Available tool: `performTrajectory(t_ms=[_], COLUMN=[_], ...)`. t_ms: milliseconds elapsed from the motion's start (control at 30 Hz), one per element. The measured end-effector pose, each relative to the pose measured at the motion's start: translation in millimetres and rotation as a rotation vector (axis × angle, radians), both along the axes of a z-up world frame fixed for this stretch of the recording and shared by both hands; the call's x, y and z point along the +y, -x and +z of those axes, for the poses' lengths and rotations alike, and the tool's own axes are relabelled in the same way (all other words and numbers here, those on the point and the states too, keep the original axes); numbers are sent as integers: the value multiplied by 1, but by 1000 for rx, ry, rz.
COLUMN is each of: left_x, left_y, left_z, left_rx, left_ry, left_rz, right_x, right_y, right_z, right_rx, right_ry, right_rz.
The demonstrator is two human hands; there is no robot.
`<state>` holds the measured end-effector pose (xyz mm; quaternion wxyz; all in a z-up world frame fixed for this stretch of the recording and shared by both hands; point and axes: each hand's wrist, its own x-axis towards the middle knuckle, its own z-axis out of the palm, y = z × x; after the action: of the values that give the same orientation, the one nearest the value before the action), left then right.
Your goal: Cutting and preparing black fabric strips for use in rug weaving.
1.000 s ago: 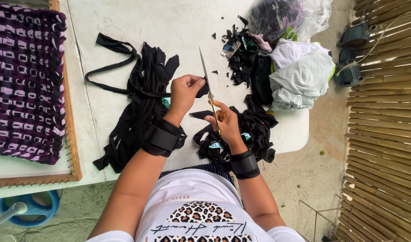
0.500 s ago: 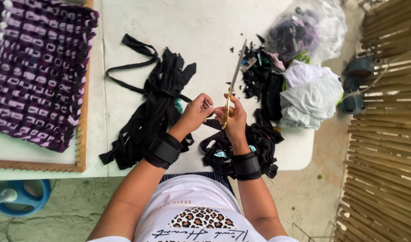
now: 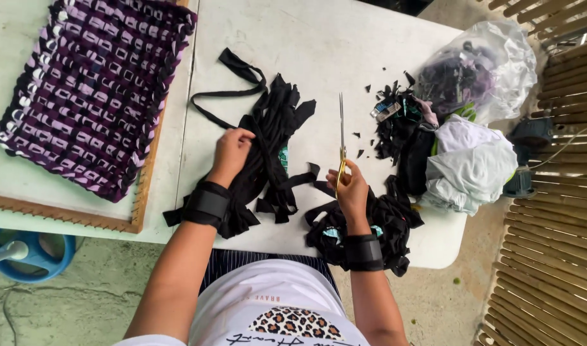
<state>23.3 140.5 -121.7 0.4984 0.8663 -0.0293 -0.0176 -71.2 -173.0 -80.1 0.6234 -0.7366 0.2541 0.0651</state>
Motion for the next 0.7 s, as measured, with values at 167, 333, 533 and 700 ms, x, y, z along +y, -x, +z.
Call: performTrajectory(t_ms=[167, 333, 533, 700], left_x=[13, 19, 2, -37], left_y=[-28, -44, -35, -10], left_z=[-5, -1, 61, 99], left_rx=[-47, -75, -107, 268], left_ry=[-244, -609, -289, 384], left_rz=[91, 75, -114, -177], right_x=[6, 9, 31, 59], right_y=[10, 14, -1, -28], right_z=[17, 19, 25, 71], right_rx=[42, 60, -16, -135], right_ry=[116, 110, -99, -379], right_rz=[-32, -76, -64, 80])
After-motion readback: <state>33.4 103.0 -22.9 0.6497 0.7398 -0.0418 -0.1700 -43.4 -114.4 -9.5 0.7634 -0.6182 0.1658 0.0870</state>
